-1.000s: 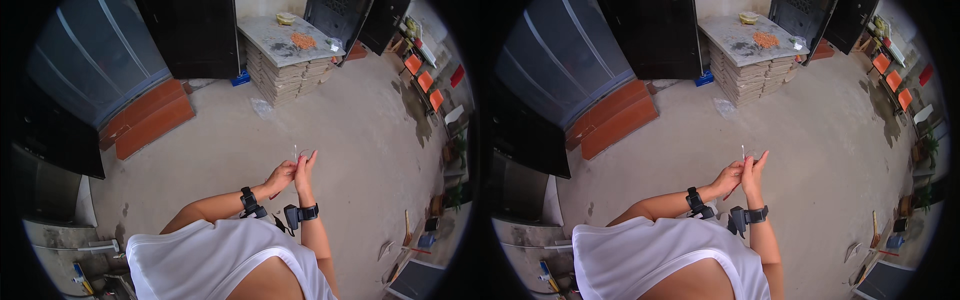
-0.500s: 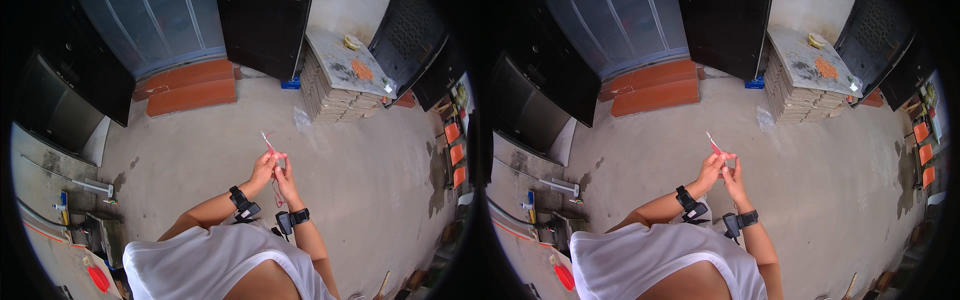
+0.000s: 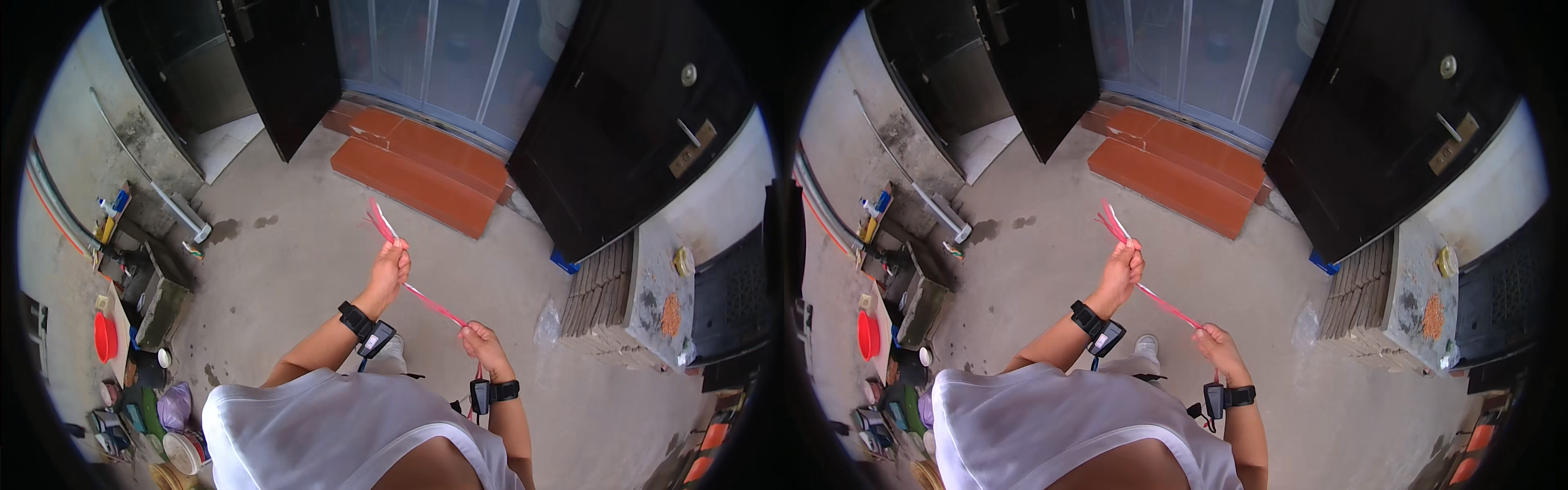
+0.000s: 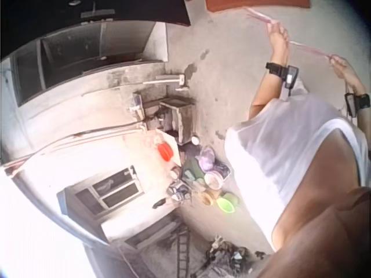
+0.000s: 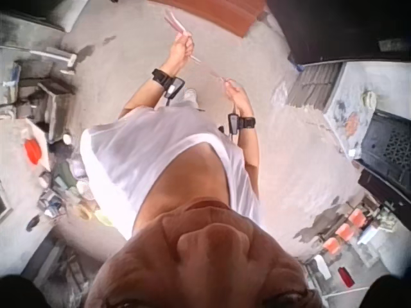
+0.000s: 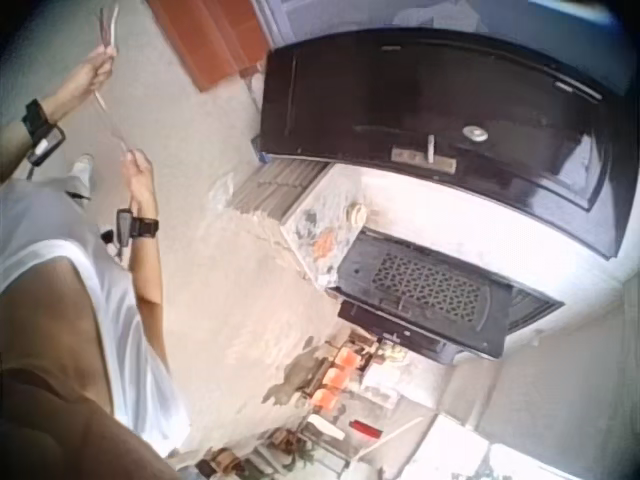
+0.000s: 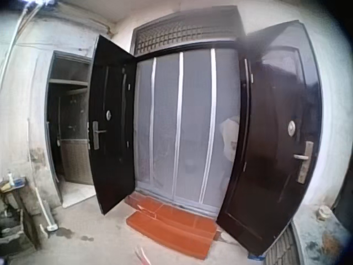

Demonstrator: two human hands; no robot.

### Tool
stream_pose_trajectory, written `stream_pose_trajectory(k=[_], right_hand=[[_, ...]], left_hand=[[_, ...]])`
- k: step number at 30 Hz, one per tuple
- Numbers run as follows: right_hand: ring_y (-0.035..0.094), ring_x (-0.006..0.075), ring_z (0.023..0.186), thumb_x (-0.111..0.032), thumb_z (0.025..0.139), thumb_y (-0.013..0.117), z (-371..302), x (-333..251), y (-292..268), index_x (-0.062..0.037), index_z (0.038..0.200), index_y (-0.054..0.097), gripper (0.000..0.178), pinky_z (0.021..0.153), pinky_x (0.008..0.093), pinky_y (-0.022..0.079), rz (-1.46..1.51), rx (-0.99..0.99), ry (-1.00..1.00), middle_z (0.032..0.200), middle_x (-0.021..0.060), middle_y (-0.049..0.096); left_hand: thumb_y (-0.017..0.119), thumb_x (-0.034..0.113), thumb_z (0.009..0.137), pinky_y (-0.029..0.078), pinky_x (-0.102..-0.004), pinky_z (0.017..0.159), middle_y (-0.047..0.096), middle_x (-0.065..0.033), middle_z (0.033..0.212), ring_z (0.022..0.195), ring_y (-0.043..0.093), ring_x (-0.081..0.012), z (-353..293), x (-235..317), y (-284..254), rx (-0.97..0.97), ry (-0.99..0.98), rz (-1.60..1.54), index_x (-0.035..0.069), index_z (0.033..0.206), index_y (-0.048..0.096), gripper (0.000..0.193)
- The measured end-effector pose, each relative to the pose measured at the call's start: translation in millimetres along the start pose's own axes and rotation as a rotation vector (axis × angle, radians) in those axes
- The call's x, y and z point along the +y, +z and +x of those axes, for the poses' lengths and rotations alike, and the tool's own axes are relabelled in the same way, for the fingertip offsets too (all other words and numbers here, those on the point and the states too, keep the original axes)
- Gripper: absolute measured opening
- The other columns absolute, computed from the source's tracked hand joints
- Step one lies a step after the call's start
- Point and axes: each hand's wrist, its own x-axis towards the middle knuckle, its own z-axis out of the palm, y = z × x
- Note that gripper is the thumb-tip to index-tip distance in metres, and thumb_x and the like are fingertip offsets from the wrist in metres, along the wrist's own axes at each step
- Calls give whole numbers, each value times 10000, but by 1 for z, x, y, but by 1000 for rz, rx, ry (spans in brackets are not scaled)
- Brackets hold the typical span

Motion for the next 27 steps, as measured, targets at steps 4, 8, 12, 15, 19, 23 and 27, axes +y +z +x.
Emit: stream_pose_trajectory(k=[4,8,12,15,19,23,27], right_hand=[[272,44,413,-213,883,466,68,-46,-39,-55,783,507,191,394,201,249,-6,-12,-53,496,-50,336],[286,42,409,-200,878,477,151,-98,-58,-48,781,507,183,392,190,266,-92,-120,-24,494,-45,344],[296,40,416,-188,871,486,223,-152,-82,-45,787,513,168,395,190,269,-154,-189,38,503,-42,361],[310,38,424,-174,865,488,279,-192,-98,-42,788,524,157,398,189,271,-253,-240,39,517,-41,375],[338,22,497,-191,833,512,388,-246,-129,-73,776,569,142,441,180,259,-404,-384,38,569,-72,408],[354,20,515,-213,840,499,467,-313,-131,-93,786,571,151,457,177,276,-591,-529,103,588,-74,424],[389,21,506,-217,876,463,557,-366,-149,-76,806,550,180,475,160,320,-577,-595,73,558,-70,418]], left_hand=[[374,292,923,184,-192,383,286,64,538,435,230,-32,74,32,-21,62,192,270,126,817,460,214],[384,284,920,191,-193,385,292,68,547,438,235,-34,117,65,-48,180,314,284,122,822,470,208],[384,294,919,200,-190,380,326,60,541,429,258,-37,165,110,-73,473,434,254,122,821,472,217],[376,291,920,178,-194,359,319,57,530,414,250,-40,206,146,-107,588,574,211,125,827,462,208],[403,283,908,195,-183,362,339,57,527,415,274,-35,256,213,-141,884,853,198,110,823,477,207],[418,287,900,200,-179,356,339,55,529,414,280,-30,293,266,-140,1004,1017,236,110,834,480,199],[416,287,905,183,-175,352,331,72,531,411,265,-19,324,306,-149,1056,1123,227,109,845,486,201]])
